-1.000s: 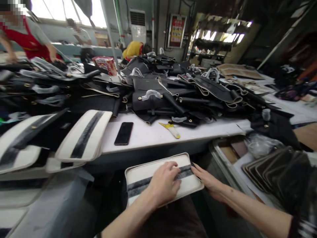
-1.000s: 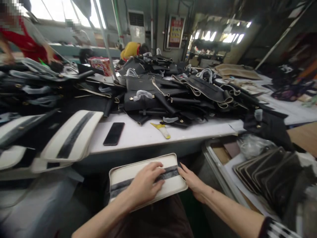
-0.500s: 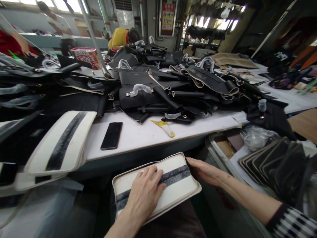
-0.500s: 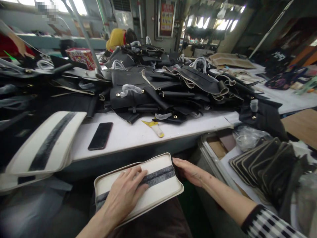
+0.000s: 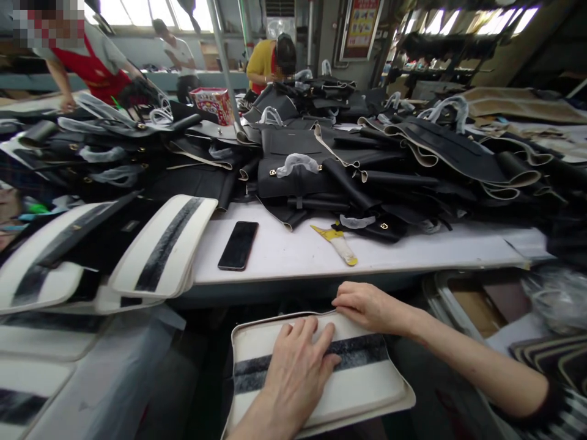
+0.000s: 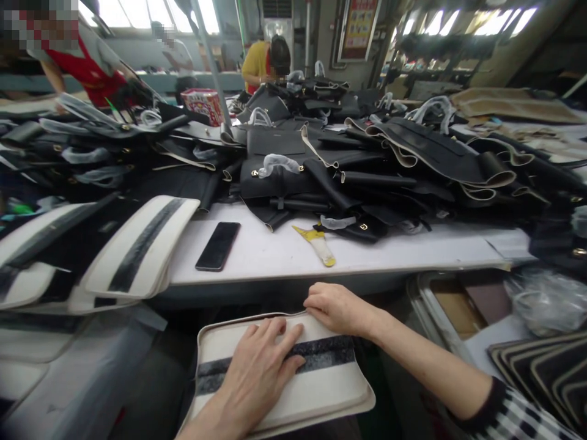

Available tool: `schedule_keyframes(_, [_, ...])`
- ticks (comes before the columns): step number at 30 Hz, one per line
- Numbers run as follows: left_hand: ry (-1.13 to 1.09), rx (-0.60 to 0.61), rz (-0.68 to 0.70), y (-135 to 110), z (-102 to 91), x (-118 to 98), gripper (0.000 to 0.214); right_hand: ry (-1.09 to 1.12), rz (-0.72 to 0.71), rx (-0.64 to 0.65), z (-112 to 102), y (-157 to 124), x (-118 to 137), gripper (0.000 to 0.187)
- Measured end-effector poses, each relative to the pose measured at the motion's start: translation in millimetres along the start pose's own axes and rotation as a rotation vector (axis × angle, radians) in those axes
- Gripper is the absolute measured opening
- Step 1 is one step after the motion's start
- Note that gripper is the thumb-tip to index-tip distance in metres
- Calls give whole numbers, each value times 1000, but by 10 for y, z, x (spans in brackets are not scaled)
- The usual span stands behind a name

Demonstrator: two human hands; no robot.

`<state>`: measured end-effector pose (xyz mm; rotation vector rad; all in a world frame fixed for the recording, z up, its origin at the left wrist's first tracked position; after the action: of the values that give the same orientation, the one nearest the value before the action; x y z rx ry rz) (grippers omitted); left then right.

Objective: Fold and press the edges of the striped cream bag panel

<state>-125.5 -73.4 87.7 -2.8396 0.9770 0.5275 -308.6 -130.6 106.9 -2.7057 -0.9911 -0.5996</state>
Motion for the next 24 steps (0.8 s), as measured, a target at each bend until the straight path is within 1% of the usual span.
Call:
schedule_keyframes(4, [-10,-11,-18,21,-13,-3,35,-188,-52,114,-6,25,26,18])
schedule_keyframes(7, [24,-71,-13,29,59,11,36,-340,-73,163,59,35,64,14])
schedule_keyframes(9, [89,-175,37,50,164,28,46,-394,-81,149,137,30,49,18])
schedule_keyframes(10, [132,-255,64,70,223,44,52,-403,-81,137,187,27,17,22])
schedule_keyframes(12, [226,-407,129,128,335,84,58,-338,-60,120,298,31,-98,24])
schedule_keyframes(13, [261,-454,147,161,377,108,58,-310,-47,110,353,38,-169,25])
schedule_keyframes(14, [285,-472,157,193,404,128,57,-292,-37,98,402,47,-237,24])
schedule_keyframes(16, [298,-437,155,232,401,135,53,-299,-32,62,468,60,-328,25])
schedule_keyframes(18, [269,-350,139,218,323,87,47,-311,-37,21,478,57,-321,24])
schedule_keyframes(22, [145,-159,63,106,85,-41,22,-336,-14,-13,344,59,-110,18])
schedule_keyframes(24, [118,-90,33,73,17,-59,18,-344,-8,15,246,81,-27,16])
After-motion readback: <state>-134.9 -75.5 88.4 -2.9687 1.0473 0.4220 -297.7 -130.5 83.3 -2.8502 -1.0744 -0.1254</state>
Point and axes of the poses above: each hand's wrist, its own y-axis towards the middle knuckle, its own z-axis out of the palm, x = y × z, the point moved 3 cm from there along y, towards the middle knuckle
